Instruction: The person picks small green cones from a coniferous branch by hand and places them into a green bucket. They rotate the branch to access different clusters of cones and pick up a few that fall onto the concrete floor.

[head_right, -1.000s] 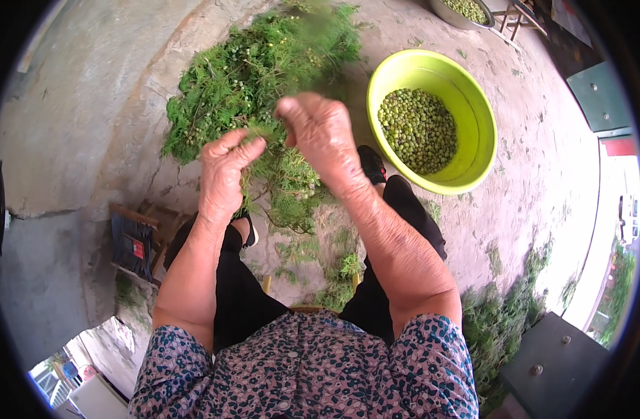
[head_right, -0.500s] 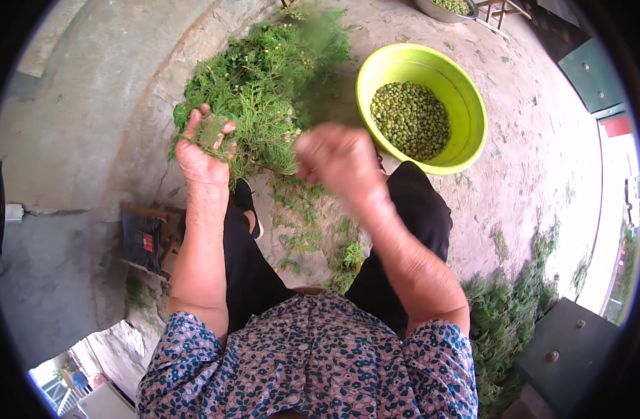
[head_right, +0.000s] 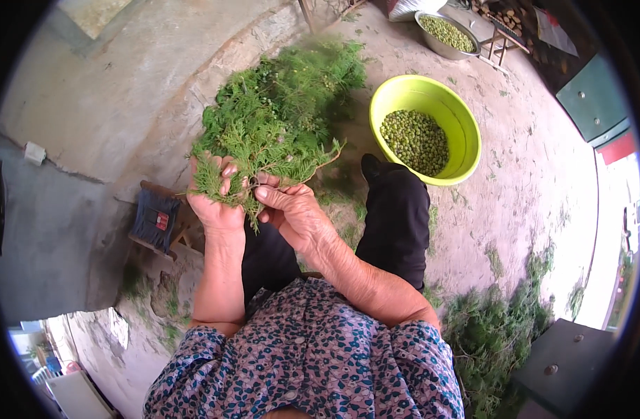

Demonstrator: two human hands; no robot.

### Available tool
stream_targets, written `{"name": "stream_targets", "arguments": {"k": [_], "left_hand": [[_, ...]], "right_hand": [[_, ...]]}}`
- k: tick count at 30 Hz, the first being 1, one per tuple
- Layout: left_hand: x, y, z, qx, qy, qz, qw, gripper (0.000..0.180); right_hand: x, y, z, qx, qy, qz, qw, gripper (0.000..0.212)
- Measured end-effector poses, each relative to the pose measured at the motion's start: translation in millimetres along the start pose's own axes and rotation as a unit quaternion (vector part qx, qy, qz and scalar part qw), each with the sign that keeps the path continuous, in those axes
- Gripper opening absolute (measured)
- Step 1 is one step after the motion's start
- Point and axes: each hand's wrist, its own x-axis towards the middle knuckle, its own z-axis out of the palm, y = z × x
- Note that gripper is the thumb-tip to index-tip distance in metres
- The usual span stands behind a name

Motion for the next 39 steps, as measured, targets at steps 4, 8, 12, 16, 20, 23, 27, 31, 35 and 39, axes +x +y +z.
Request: {"name": "stream_targets", "arguments": {"k": [4, 8, 12, 16, 20, 23, 27, 31, 35, 39], "left_hand": [[-28.6, 11.3, 29.8, 0.056, 0.193, 0.044, 0.979, 0.031], [-53.2, 37.9, 23.2, 0.369, 0.153, 0.161, 0.902, 0.03], [-71.0, 43.0, 11.5, 0.477, 0.142, 0.005, 0.867, 0.023], [-75.1, 27.3, 26.5, 0.328, 0.171, -0.057, 0.927, 0.022], [-76.4, 21.7, 22.4, 0.315, 0.156, -0.104, 0.93, 0.019], [-75.7, 11.9, 13.1, 0.346, 0.142, -0.119, 0.92, 0.02], [-71.8, -6.7, 1.8, 0.352, 0.171, -0.092, 0.916, 0.017], [-68.6, -21.4, -5.1, 0.365, 0.174, -0.054, 0.913, 0.016], [-69.0, -33.3, -1.5, 0.39, 0.198, -0.072, 0.897, 0.012], [-74.1, -40.8, -0.1, 0.378, 0.197, -0.098, 0.899, 0.014]], "right_hand": [[-19.2, 9.4, 1.3, -0.069, 0.003, -0.044, 0.997, 0.015], [-33.8, 11.7, -1.6, -0.177, -0.009, -0.094, 0.98, 0.018], [-43.9, 23.9, -6.5, -0.247, -0.042, -0.098, 0.963, 0.021], [-48.4, 28.8, -11.2, -0.275, -0.047, -0.076, 0.957, 0.02], [-53.2, 22.5, -16.1, -0.29, -0.021, -0.039, 0.956, 0.02], [-52.8, 18.7, -26.1, -0.284, -0.025, -0.022, 0.958, 0.02], [-55.1, 6.4, -41.3, -0.37, -0.018, -0.009, 0.929, 0.014], [-68.7, -16.2, -59.1, -0.591, 0.077, -0.073, 0.8, 0.025], [-65.1, -12.5, -41.5, -0.533, 0.064, -0.299, 0.789, 0.019], [-45.8, -11.1, -28.1, -0.595, 0.032, -0.379, 0.708, 0.026]]}}
